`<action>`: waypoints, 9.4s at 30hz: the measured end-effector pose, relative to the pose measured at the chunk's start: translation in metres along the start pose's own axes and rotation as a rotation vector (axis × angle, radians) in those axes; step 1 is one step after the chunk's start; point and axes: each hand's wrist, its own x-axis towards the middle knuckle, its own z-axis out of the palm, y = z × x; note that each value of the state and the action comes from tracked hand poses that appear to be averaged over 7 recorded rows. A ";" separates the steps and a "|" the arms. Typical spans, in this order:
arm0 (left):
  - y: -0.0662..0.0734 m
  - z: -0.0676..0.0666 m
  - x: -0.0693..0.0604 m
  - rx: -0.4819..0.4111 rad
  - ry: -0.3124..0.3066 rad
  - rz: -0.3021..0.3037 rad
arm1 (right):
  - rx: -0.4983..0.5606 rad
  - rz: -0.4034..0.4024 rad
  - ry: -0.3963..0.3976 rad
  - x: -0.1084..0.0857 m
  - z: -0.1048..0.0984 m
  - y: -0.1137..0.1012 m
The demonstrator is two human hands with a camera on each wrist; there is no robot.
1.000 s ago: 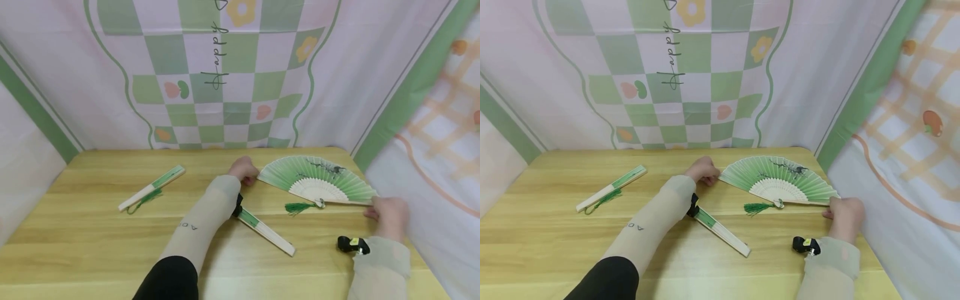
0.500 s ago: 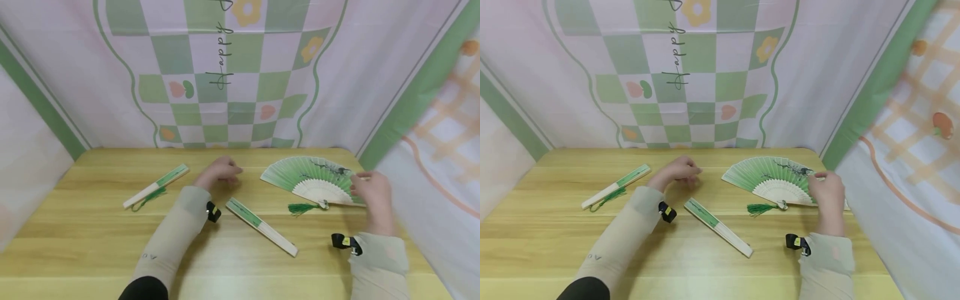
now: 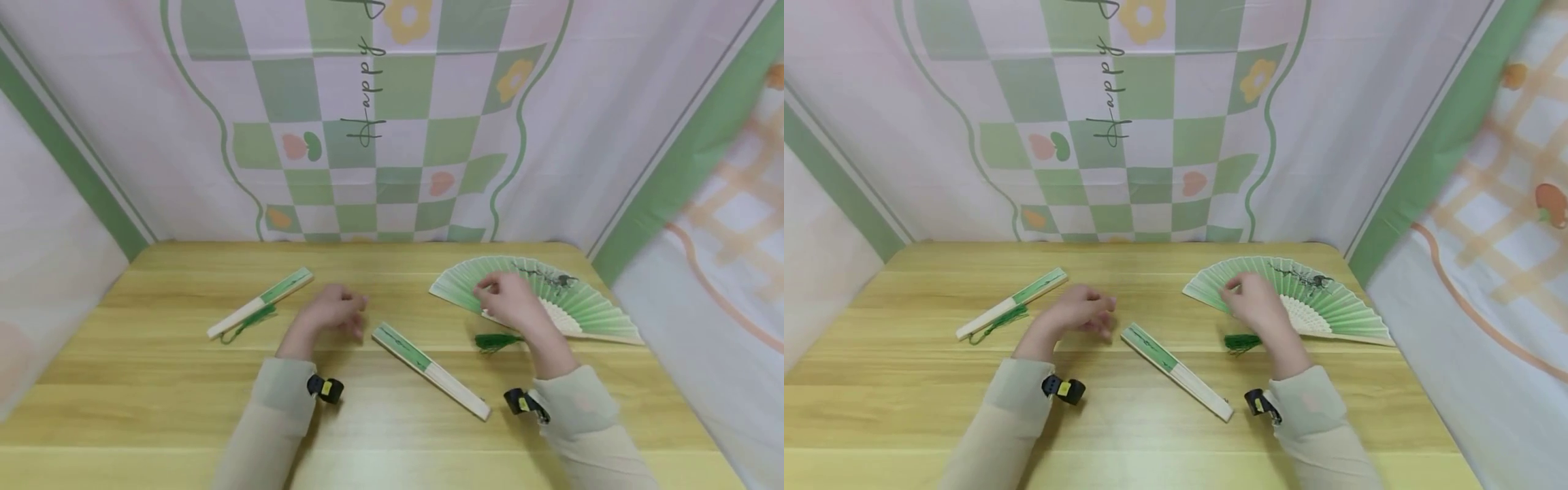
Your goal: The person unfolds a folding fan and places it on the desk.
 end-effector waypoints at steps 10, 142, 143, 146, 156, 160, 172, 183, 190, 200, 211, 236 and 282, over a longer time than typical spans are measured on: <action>-0.011 0.016 -0.005 -0.181 -0.021 -0.040 | -0.090 -0.167 -0.258 0.002 0.053 -0.032; -0.040 0.038 0.025 -0.730 0.041 -0.052 | 1.360 0.167 -0.497 0.023 0.116 -0.018; -0.040 0.038 0.024 -0.727 0.043 -0.053 | 1.356 0.165 -0.491 0.023 0.116 -0.018; -0.040 0.036 0.023 -0.723 0.049 -0.055 | 1.350 0.180 -0.459 0.023 0.115 -0.018; -0.042 0.034 0.024 -0.728 0.067 -0.043 | 1.358 0.209 -0.382 0.022 0.112 -0.017; -0.044 0.033 0.024 -0.738 0.068 -0.035 | 1.371 0.226 -0.353 0.021 0.109 -0.015; -0.043 0.032 0.025 -0.810 0.083 -0.041 | 1.409 0.265 -0.280 0.023 0.101 -0.009; -0.046 0.030 0.026 -0.812 0.092 -0.031 | 1.445 0.258 -0.246 0.022 0.088 0.000; -0.045 0.029 0.025 -0.821 0.104 -0.019 | 1.516 0.270 -0.201 0.020 0.081 0.005; -0.045 0.027 0.024 -0.852 0.153 -0.005 | 1.582 0.300 -0.146 0.019 0.072 0.010; -0.045 0.025 0.024 -0.934 0.178 0.026 | 1.636 0.331 -0.090 0.019 0.068 0.013; -0.047 0.019 0.020 -0.991 0.182 0.074 | 1.898 0.465 0.101 0.018 0.058 0.012; -0.046 0.021 0.021 -0.973 0.320 0.053 | 2.096 0.473 0.333 0.021 0.055 0.013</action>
